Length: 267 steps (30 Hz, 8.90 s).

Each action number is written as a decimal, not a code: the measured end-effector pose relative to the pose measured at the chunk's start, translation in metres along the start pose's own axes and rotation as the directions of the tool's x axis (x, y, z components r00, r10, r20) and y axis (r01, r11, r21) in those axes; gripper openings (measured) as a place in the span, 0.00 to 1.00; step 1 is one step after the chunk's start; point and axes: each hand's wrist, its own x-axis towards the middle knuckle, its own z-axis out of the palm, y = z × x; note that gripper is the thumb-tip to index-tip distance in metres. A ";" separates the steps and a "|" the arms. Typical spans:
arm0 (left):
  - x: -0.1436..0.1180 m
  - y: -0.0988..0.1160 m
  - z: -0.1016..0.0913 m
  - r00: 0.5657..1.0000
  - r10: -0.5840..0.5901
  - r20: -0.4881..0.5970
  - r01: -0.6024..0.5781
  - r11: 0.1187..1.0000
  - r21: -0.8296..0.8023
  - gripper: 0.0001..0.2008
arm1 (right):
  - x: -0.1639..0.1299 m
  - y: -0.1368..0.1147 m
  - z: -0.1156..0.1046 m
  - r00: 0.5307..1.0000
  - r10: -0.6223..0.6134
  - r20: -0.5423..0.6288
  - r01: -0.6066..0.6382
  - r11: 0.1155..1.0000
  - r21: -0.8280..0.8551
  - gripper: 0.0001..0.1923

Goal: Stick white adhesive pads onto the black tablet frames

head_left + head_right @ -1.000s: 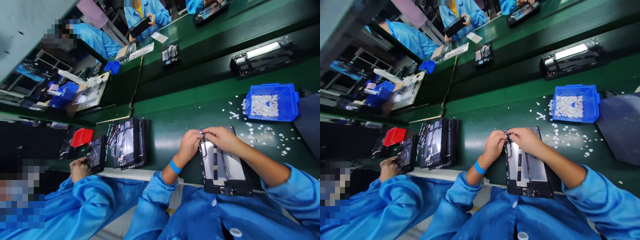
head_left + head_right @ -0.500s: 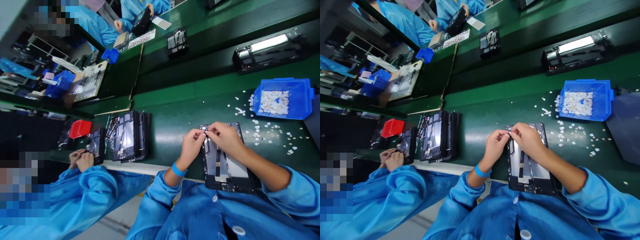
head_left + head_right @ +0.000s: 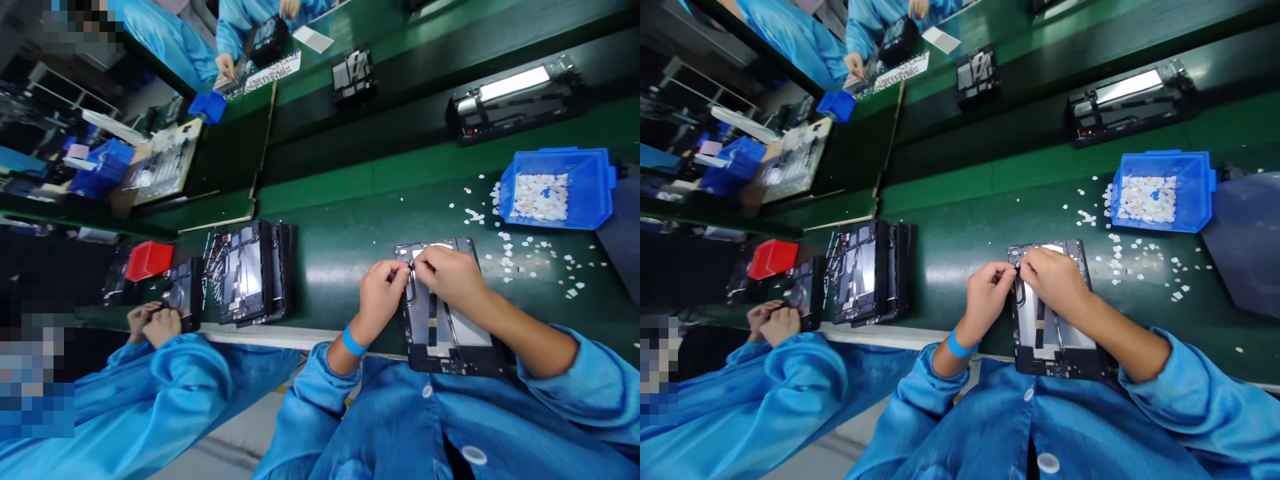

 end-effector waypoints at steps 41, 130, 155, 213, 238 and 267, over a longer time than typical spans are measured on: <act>0.007 -0.005 0.006 0.998 -0.067 0.007 0.066 0.973 -0.222 0.04 | 0.009 -0.011 0.015 0.991 0.013 0.137 0.001 0.994 -0.105 0.11; 0.031 -0.022 -0.038 0.820 0.399 0.411 -0.572 0.584 0.575 0.17 | 0.003 0.036 -0.032 0.980 -0.181 0.077 0.180 0.983 0.016 0.16; 0.034 -0.015 -0.041 0.792 0.353 0.498 -0.607 0.370 0.703 0.28 | -0.050 0.020 -0.071 0.994 0.033 -0.107 -0.010 0.979 0.202 0.16; 0.032 0.001 -0.030 0.714 0.422 0.558 -0.700 0.448 0.557 0.11 | 0.021 0.051 -0.015 0.834 -0.440 0.331 0.536 0.788 -0.303 0.20; 0.077 0.002 -0.020 0.902 0.106 0.418 -0.170 0.978 0.120 0.06 | 0.041 0.068 -0.020 0.744 -0.524 0.415 0.640 0.736 -0.220 0.22; 0.069 0.004 -0.005 0.956 0.090 0.279 -0.182 0.929 0.322 0.07 | 0.040 0.070 -0.017 0.751 -0.557 0.354 0.641 0.743 -0.191 0.22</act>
